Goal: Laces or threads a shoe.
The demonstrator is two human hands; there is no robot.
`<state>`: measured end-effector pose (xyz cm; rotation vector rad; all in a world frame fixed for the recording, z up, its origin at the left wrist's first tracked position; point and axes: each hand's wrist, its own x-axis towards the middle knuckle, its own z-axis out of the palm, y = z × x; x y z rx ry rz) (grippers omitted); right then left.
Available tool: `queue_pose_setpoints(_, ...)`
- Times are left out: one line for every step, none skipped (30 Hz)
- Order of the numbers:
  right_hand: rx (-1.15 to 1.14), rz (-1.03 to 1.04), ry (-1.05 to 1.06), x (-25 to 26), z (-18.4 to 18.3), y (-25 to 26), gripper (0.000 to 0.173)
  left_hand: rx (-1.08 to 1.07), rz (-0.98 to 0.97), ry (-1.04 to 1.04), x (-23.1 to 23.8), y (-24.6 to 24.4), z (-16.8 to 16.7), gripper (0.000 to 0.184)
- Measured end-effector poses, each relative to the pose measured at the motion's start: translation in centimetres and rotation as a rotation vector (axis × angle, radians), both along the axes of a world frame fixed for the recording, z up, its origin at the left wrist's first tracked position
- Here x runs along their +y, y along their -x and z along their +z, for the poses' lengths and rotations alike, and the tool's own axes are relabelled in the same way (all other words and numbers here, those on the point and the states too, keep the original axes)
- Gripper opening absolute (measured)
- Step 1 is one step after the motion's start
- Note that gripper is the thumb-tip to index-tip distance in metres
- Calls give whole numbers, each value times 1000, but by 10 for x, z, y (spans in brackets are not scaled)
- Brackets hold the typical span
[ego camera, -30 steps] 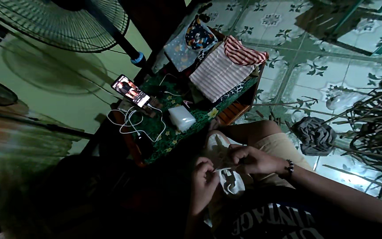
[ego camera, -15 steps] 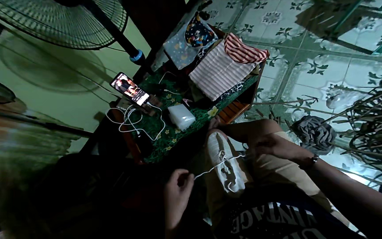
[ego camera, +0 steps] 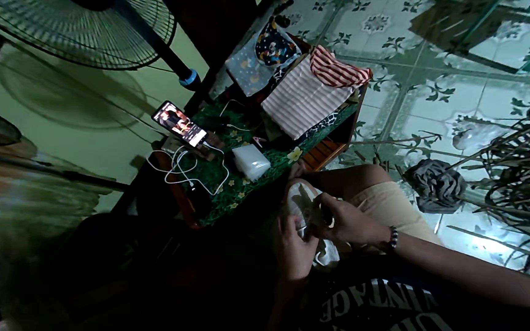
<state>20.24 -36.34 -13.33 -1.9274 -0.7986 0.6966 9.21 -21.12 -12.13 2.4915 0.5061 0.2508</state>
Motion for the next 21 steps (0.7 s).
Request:
queue_pose_setpoints(12,6,30,1,0,0,63,-18,7,-2,0,1,-2,42)
queue_pose_setpoints(23,17,67,1,0,0,64,-37,8,2,1,2,-4,35)
queue_pose_setpoints(21,27,97,0,0,1,63,-58,8,4,2,3,-5,26)
queue_pose_setpoints(17,33,117,0,0,3,63,-76,5,7,3,4,-6,21)
queue_pose_setpoints(7,32,124,0,-1,5,63,-87,4,15,5,5,-7,18)
queue_pose_setpoints(-6,29,130,-1,0,6,64,-92,3,28,6,6,-7,16)
queue_pose_setpoints(-24,27,144,-1,1,7,66,-94,0,47,7,7,-8,15)
queue_pose_setpoints(-51,24,160,-1,3,9,68,-107,-5,68,9,8,-9,14)
queue_pose_setpoints(-92,20,177,-1,5,11,69,-120,-13,102,11,9,-11,13)
queue_pose_setpoints(-137,17,191,0,6,13,67,-137,-18,135,13,10,-12,12)
queue_pose_setpoints(-176,14,197,1,5,15,62,-149,-20,164,15,11,-13,12)
queue_pose_setpoints(-206,4,186,2,3,16,54,-167,-23,187,17,12,-13,11)
queue_pose_setpoints(-221,-9,165,3,0,17,46,-186,-28,203,19,13,-13,10)
queue_pose_setpoints(-207,-20,140,2,-2,16,39,-210,-35,215,21,14,-14,9)
queue_pose_setpoints(-161,-35,104,1,-3,15,34,-231,-41,225,23,15,-14,9)
queue_pose_setpoints(-95,-58,44,-1,-6,14,30,-251,-44,238,26,16,-14,9)
queue_pose_setpoints(-18,-78,-43,-3,-9,13,26,-272,-47,257,28,18,-14,8)
queue_pose_setpoints(70,-86,-141,-6,-12,12,21,-294,-49,282,30,20,-14,8)
queue_pose_setpoints(157,-88,-245,-9,-14,12,16,-317,-53,307,33,21,-13,8)
queue_pose_setpoints(228,-84,-335,-12,-16,13,12,-342,-59,325,34,23,-13,8)
queue_pose_setpoints(273,-79,-400,-13,-18,14,10,-366,-64,334,35,24,-12,8)
